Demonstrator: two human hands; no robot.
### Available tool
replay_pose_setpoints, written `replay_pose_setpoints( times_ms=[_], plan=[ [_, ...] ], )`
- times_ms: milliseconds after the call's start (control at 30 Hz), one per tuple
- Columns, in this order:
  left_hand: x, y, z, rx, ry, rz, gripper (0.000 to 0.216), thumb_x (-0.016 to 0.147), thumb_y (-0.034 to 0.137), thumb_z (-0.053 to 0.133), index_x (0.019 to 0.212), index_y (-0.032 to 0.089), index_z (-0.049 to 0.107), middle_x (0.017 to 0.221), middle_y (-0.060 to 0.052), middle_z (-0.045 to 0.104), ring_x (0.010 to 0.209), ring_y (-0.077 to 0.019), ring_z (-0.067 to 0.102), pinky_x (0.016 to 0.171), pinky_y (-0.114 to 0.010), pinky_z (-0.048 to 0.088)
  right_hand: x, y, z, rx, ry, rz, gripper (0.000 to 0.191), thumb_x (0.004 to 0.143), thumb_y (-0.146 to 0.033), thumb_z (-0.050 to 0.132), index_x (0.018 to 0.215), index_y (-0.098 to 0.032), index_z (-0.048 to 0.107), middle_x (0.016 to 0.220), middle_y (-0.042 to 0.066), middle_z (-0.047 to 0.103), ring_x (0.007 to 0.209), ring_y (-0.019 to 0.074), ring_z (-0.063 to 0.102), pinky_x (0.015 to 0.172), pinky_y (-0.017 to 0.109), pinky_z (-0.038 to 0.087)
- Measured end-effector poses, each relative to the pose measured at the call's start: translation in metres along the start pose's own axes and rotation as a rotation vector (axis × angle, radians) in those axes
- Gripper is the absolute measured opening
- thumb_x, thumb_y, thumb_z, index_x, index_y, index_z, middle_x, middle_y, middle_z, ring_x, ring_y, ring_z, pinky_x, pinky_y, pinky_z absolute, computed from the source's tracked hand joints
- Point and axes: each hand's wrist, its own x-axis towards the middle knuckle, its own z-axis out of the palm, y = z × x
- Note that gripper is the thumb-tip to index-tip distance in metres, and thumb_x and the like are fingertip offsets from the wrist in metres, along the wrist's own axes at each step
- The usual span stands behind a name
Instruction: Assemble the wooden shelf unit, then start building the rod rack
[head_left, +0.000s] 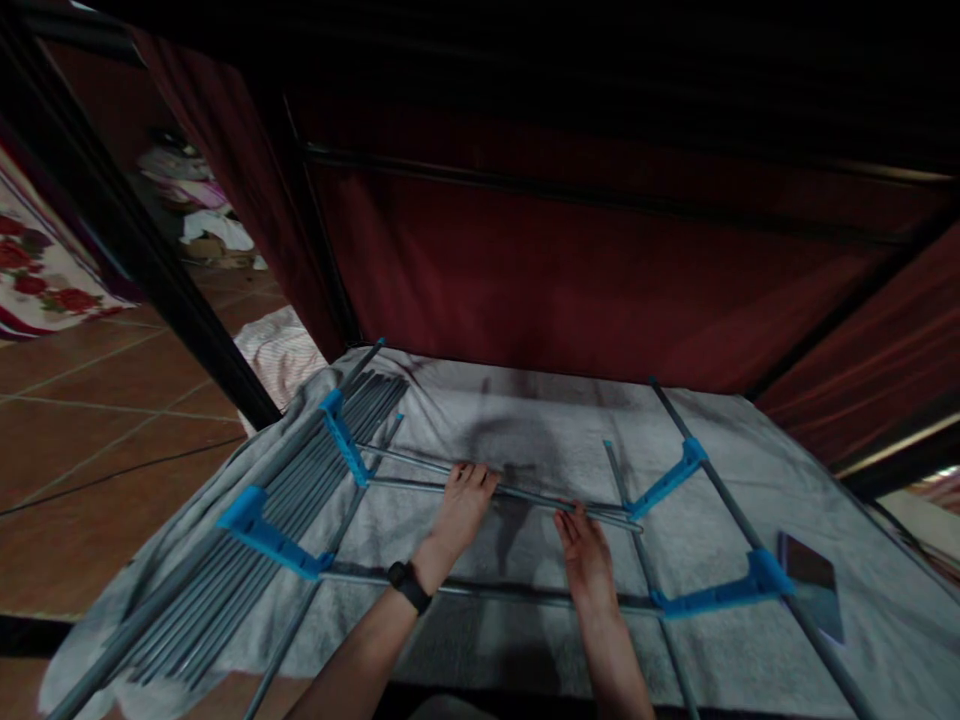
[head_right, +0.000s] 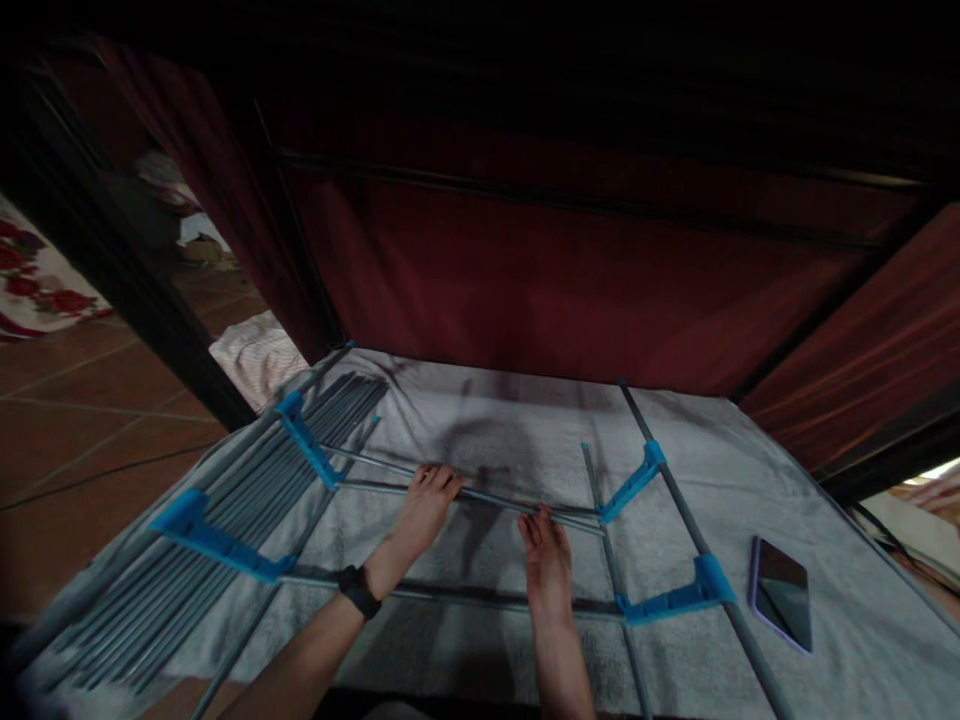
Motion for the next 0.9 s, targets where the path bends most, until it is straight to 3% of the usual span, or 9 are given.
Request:
replay_pose_setpoints(
  times_ms=[167,300,667,900],
  plan=[
    [-0.006,-0.032,0.002,0.025,0.006,-0.079,0.038,0.093,0.006,0.043,0.115,0.020,0.069,0.107,-0.010,0.066,0.101,-0.0249,0.060,0.096,-0.043,0.041,0.005,-0.011,-0.008,0.004,0.025,0.011,0.018,0.068,-0.026,0.083,0.081,-0.024,0.071,0.089,0.000,0.078,0.082,0.0169,0.072,0.085,0.033,0.059],
    [-0.011,-0.044,0.002,0.060,0.045,-0.082,0.040,0.093,0.006,0.039,0.114,0.019,0.069,0.107,-0.011,0.067,0.100,-0.0250,0.060,0.096,-0.043,0.040,0.006,-0.020,-0.013,-0.010,0.064,-0.018,0.025,0.066,-0.026,0.083,0.087,-0.023,0.070,0.092,0.001,0.078,0.085,0.0178,0.073,0.084,0.033,0.060],
    [-0.022,-0.018,0.016,-0.073,0.040,0.034,0.039,0.090,0.004,0.046,0.120,0.020,0.065,0.110,-0.007,0.066,0.103,-0.0239,0.058,0.100,-0.045,0.040,0.027,-0.034,-0.049,-0.024,0.156,-0.086,0.025,0.070,-0.033,0.084,0.085,-0.022,0.067,0.086,-0.001,0.077,0.083,0.0152,0.073,0.078,0.028,0.061],
    [-0.038,-0.013,0.019,-0.059,0.011,0.006,0.037,0.091,0.005,0.051,0.122,0.021,0.062,0.107,-0.005,0.065,0.100,-0.0212,0.058,0.098,-0.041,0.043,0.030,-0.034,-0.066,-0.014,0.179,-0.008,0.018,0.069,-0.026,0.083,0.080,-0.023,0.070,0.088,-0.001,0.076,0.085,0.0145,0.072,0.083,0.028,0.060]
  ],
)
